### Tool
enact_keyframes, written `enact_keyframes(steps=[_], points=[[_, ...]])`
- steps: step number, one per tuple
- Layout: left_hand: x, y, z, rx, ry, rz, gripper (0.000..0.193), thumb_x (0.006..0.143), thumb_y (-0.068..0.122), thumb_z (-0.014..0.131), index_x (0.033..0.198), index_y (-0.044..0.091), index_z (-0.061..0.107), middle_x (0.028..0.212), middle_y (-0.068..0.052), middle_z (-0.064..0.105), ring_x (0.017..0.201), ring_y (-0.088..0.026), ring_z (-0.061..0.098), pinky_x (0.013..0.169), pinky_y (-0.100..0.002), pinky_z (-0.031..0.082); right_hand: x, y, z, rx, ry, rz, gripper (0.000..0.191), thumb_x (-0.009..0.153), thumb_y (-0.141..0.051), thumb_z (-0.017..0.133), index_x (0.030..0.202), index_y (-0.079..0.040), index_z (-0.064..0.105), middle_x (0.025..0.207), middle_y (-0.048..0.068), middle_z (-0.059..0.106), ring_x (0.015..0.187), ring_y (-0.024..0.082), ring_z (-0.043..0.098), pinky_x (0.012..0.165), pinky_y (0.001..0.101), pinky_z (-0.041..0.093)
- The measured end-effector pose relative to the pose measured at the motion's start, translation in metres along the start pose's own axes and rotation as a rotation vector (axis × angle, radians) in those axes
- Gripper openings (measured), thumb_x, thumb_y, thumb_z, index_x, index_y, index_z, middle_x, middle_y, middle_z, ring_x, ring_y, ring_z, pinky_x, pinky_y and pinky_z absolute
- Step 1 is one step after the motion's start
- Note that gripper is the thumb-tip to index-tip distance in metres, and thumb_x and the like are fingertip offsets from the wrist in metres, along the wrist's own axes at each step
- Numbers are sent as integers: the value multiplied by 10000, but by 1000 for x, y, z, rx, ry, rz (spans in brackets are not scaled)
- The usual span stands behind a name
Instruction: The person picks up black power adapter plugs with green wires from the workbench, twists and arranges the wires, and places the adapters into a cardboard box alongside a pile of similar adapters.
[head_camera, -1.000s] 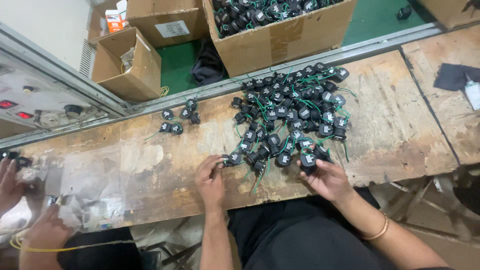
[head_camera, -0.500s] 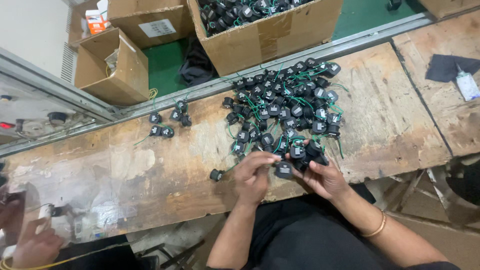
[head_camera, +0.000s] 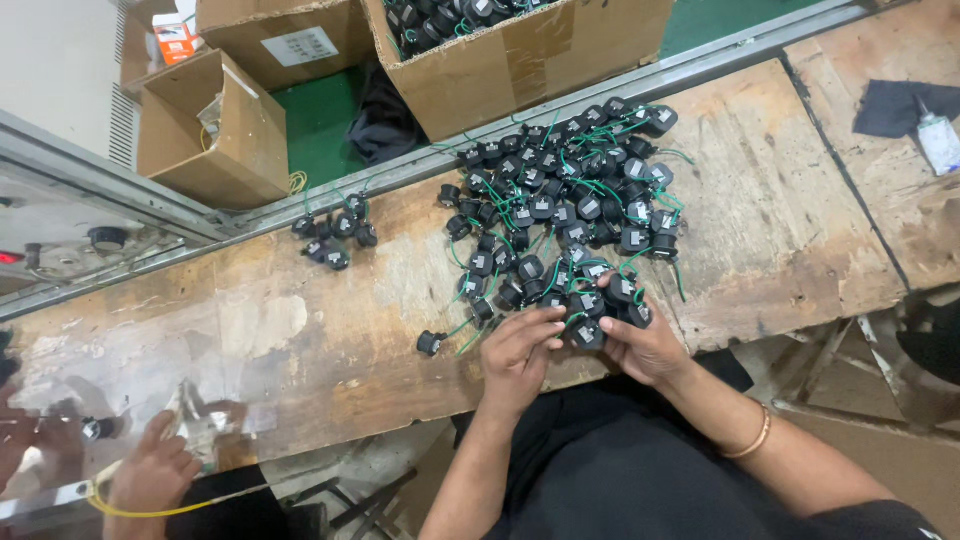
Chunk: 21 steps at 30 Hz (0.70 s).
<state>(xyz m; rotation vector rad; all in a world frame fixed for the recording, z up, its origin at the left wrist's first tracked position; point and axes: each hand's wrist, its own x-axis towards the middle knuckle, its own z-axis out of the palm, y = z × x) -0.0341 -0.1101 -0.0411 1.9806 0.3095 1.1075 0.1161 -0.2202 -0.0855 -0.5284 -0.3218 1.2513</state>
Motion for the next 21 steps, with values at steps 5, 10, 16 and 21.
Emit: enact_keyframes(steps=[5,10,16,21], points=[[-5,0,3,-286,1,-252,259,733,-31,858,887,26,657,1009,-109,740,940,-219,711,841,-316,572,-4,5,-3,-264,34,-115,498,902,57,723,1324,-80,497,1290,101,576,1030,173,607,724,292,498],[-10,0,-4,-326,143,-465,195,815,-28,837,856,15,651,945,-92,735,828,-157,686,735,-259,567,-4,7,-3,-295,68,-128,490,883,44,738,1294,-83,502,1331,88,567,1087,182,613,764,307,487],[-21,1,-37,-17,214,-200,206,784,-15,842,921,8,691,1010,-103,740,882,-189,725,780,-294,606,-4,3,-2,-161,-52,-128,492,895,28,732,1306,-73,482,1341,135,561,1222,244,625,998,406,551],[-34,2,-79,481,209,-79,203,845,-13,737,1044,18,716,1151,-104,726,1093,-296,692,977,-390,537,-3,2,-5,-10,-56,-61,510,927,46,695,1368,-65,465,1326,161,571,1162,282,650,921,480,588]])
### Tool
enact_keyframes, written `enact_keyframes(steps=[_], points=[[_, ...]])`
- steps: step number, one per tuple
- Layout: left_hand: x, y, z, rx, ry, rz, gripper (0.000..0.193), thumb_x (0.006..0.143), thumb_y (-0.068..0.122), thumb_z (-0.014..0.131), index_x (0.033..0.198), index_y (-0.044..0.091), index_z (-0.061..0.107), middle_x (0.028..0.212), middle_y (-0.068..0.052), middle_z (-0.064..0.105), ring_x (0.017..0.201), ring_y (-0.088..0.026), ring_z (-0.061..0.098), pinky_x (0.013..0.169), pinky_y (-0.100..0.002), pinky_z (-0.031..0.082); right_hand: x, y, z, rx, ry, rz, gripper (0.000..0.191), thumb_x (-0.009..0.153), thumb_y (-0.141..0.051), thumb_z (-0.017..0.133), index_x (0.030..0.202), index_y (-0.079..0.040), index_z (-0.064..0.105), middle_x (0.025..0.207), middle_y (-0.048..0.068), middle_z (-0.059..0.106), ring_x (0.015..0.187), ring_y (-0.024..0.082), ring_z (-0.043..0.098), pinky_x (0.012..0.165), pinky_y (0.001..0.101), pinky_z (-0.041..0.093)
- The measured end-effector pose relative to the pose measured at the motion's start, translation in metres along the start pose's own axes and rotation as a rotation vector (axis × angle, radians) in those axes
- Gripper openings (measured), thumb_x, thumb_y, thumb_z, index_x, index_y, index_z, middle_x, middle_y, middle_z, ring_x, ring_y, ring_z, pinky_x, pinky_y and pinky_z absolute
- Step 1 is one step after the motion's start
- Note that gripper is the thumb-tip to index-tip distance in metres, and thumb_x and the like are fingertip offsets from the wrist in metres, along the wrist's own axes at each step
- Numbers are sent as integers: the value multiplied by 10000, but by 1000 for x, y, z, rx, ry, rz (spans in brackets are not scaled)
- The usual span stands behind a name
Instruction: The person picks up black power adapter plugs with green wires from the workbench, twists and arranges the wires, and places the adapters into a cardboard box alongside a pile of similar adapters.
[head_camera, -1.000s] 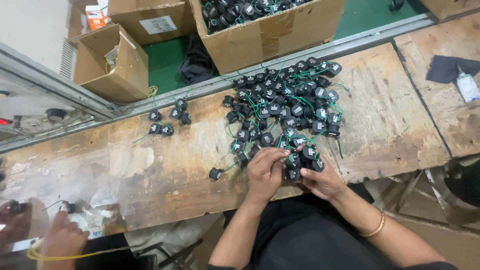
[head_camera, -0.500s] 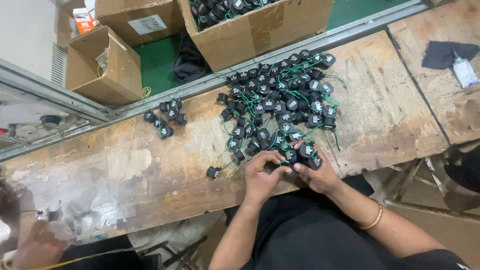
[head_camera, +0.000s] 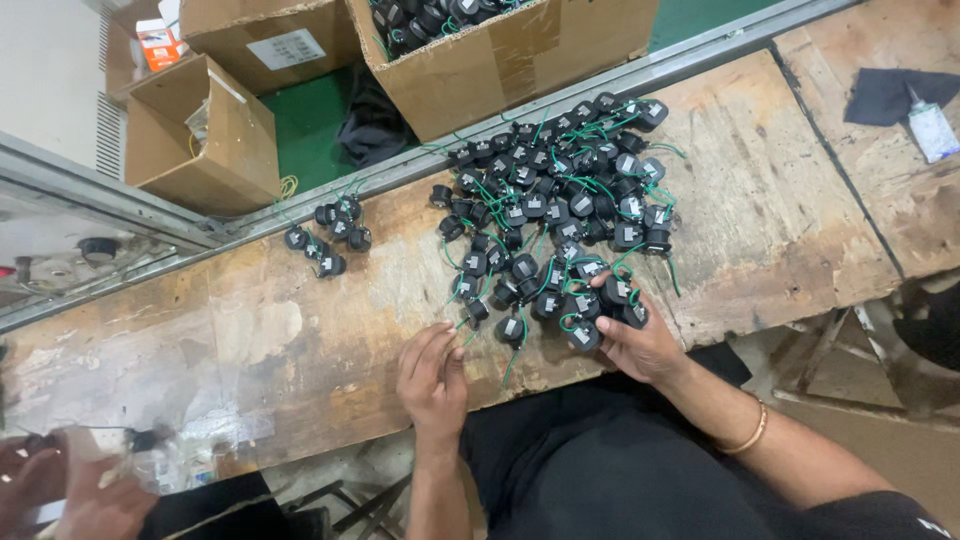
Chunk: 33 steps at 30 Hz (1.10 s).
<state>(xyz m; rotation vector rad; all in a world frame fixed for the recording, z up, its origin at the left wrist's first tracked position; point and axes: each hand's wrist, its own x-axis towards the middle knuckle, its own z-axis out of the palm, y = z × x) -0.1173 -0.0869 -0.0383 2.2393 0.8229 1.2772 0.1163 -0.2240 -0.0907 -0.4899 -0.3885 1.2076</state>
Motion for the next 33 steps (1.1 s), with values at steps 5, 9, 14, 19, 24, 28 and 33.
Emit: enact_keyframes(steps=[5,9,14,19,24,28,33], points=[[-5,-17,-28,350,-127,51,158,773,73,752,929,67,726,1159,-100,719,1147,-371,645,1014,-467,474,2,4,-5,-2,-3,14,522,922,20,685,1380,-70,452,1340,137,582,1171,289,660,934,499,597],[-8,-24,-32,433,29,-135,117,793,84,786,895,94,730,1101,-77,743,1058,-285,681,961,-432,508,2,5,-6,-23,-55,5,546,968,-29,713,1441,-67,444,1304,148,580,1125,304,671,885,526,617],[-9,-25,-17,-418,307,-487,129,973,-8,688,1054,72,629,1036,-95,746,954,-176,709,882,-306,589,5,6,-2,-111,-9,23,650,926,-115,748,1475,-78,404,1354,88,538,1179,249,640,880,502,618],[-6,-22,7,-798,188,-329,244,915,-65,684,1140,29,692,969,-131,754,921,-215,738,865,-341,628,7,2,4,-136,-93,68,802,923,-245,767,1571,-82,324,1387,77,525,1187,244,636,885,488,623],[0,-19,26,-477,22,137,117,995,51,739,1095,30,683,966,-127,776,1048,-269,770,949,-367,615,6,-5,9,-262,-63,163,939,919,-308,787,1676,-103,270,1438,87,529,774,115,489,718,331,518],[3,-18,30,-432,180,133,271,1041,259,615,1169,29,677,1069,-120,760,1083,-287,742,1015,-420,582,9,-5,13,-186,-109,101,903,900,-312,782,1604,-100,257,1438,98,514,1236,263,622,945,489,597],[-1,-20,23,-41,-33,119,292,962,181,672,1189,-2,680,1175,-142,724,1136,-336,688,1026,-444,526,8,-3,13,-141,-122,111,864,926,-280,758,1604,-94,255,1449,103,508,1279,264,610,985,486,583]])
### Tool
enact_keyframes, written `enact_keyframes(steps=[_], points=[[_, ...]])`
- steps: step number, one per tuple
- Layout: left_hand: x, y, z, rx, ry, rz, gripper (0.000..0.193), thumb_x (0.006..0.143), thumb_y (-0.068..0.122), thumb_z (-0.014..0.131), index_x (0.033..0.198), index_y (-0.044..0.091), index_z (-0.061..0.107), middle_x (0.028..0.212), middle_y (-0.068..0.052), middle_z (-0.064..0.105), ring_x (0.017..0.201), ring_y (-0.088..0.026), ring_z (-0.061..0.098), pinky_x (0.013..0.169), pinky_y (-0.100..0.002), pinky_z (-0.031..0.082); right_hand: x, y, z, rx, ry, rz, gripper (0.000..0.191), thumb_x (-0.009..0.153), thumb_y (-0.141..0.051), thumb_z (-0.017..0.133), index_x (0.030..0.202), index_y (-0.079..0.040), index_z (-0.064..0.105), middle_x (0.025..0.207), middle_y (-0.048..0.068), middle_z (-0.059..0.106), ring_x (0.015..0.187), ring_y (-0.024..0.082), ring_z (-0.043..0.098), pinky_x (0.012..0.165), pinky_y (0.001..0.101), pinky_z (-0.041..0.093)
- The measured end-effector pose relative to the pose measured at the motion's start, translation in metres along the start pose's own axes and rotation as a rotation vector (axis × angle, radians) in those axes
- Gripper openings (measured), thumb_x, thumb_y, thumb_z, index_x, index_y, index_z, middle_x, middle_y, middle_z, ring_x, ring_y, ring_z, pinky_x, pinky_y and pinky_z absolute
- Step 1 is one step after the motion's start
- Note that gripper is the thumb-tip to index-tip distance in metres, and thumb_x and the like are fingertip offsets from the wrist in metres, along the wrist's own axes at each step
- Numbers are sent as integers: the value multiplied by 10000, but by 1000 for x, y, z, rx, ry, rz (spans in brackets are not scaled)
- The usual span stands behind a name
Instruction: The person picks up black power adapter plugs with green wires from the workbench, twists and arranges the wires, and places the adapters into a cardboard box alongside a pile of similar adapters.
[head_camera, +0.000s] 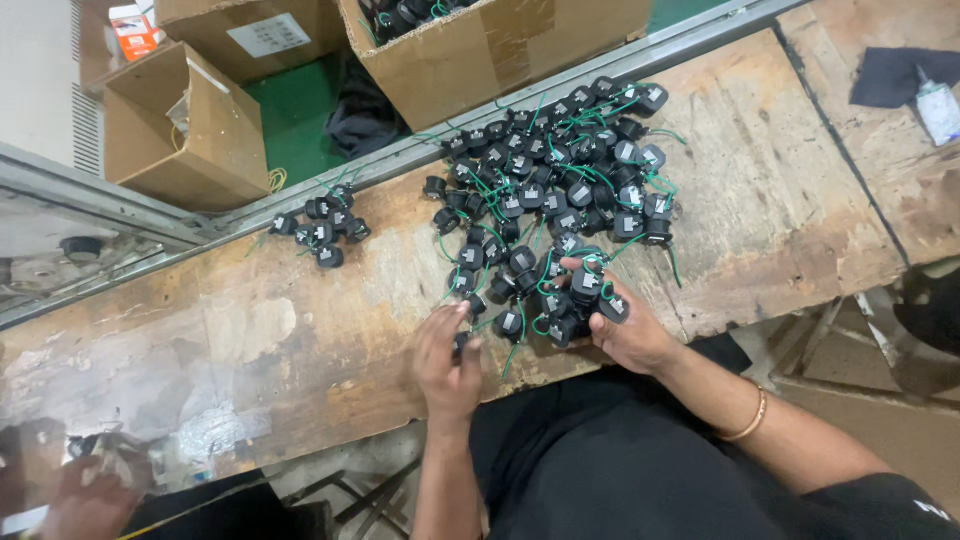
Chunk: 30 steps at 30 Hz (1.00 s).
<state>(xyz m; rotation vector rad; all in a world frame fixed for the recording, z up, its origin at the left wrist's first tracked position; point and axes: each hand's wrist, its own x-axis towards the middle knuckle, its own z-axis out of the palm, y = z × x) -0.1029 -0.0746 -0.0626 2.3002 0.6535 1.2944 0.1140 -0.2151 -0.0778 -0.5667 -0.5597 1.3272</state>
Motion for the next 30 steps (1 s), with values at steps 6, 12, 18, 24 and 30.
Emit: enact_keyframes(steps=[6,12,18,24,30], points=[[-10,-2,-16,168,-1,-279,200,845,51,785,1005,87,670,1104,-95,749,1026,-274,733,907,-372,576,0,1,-1,-2,-6,-19,832,936,-256,749,1597,-87,273,1456,105,514,1285,238,609,990,467,586],[-14,-6,-32,271,-8,-276,423,882,-70,635,1290,40,661,1164,-154,693,1091,-360,634,958,-458,500,0,0,-1,36,-22,-9,848,947,-251,749,1626,-86,269,1452,126,519,1219,257,626,918,455,590],[-12,-6,-50,239,-250,-234,484,789,68,758,1266,73,678,1033,-127,718,930,-355,595,859,-451,467,1,-1,1,28,-40,-27,820,945,-249,737,1591,-66,266,1408,100,518,1229,258,626,961,512,602],[-4,6,-61,296,-238,-230,380,812,61,769,1187,73,710,967,-119,699,946,-329,615,877,-439,479,0,-3,3,13,-49,-23,834,954,-254,735,1611,-58,260,1432,123,533,1228,254,625,981,499,573],[9,30,-45,-254,-53,-435,201,970,-55,618,1089,49,742,1077,-106,681,924,-227,664,766,-371,559,2,-5,5,1,-34,22,896,913,-315,772,1602,-72,253,1421,117,540,1198,253,635,948,503,592]])
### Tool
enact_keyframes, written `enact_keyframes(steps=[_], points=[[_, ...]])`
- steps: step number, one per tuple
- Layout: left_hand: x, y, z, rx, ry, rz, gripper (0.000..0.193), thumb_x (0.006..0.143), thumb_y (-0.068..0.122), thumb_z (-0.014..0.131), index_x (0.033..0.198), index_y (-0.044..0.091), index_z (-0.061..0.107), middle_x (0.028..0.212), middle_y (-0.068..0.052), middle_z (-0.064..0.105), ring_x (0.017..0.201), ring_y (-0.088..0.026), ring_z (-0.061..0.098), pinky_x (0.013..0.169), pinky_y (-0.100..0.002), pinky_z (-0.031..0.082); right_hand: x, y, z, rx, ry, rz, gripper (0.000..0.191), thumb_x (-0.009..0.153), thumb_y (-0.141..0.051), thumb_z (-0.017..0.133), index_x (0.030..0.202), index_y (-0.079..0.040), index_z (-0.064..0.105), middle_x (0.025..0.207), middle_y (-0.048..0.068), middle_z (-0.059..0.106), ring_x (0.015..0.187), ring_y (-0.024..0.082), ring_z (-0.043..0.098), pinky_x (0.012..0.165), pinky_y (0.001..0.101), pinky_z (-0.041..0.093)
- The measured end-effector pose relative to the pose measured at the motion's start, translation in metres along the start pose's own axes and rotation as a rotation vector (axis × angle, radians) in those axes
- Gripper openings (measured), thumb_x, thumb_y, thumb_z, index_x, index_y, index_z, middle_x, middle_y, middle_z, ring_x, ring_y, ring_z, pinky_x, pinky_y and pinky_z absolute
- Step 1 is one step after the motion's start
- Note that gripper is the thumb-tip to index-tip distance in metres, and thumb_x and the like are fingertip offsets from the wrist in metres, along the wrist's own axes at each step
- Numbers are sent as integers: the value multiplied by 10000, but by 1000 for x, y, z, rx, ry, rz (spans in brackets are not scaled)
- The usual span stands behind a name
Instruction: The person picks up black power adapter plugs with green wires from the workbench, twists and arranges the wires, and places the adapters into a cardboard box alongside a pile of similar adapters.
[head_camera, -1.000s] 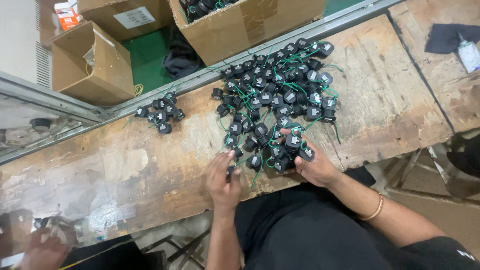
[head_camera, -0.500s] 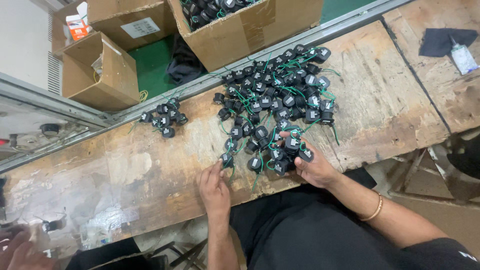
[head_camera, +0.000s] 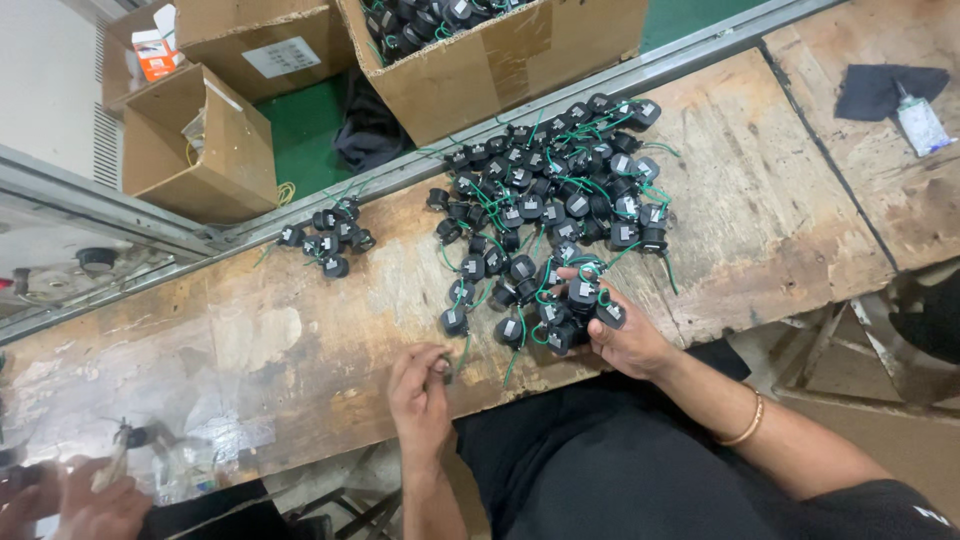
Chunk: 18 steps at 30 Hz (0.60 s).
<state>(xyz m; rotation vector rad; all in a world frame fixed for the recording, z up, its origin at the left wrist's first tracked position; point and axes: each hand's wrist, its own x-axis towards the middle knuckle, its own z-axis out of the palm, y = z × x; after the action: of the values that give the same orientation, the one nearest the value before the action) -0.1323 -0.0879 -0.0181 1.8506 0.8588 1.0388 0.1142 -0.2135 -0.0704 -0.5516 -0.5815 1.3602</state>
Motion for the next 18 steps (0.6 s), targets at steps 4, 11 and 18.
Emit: enact_keyframes(steps=[4,11,18], points=[[8,15,29,-589,-172,184,166,1029,-80,553,1063,50,650,1102,-58,665,1037,-196,681,1051,-408,602,-1,1,0,-102,7,-9,932,899,-355,790,1608,-49,269,1416,110,559,1254,238,606,1005,443,537],[26,32,75,97,-140,397,186,833,-51,699,989,35,650,1016,-127,684,1056,-352,653,1009,-493,509,-5,10,-14,-202,5,-37,900,905,-250,826,1607,-26,309,1403,77,569,1303,188,553,1112,351,450],[33,35,89,91,-165,565,248,853,-67,678,1069,54,694,1119,-90,716,1084,-299,688,1022,-455,547,-7,11,-17,-112,83,4,880,839,-207,836,1546,-46,337,1360,69,569,1252,199,584,986,405,553]])
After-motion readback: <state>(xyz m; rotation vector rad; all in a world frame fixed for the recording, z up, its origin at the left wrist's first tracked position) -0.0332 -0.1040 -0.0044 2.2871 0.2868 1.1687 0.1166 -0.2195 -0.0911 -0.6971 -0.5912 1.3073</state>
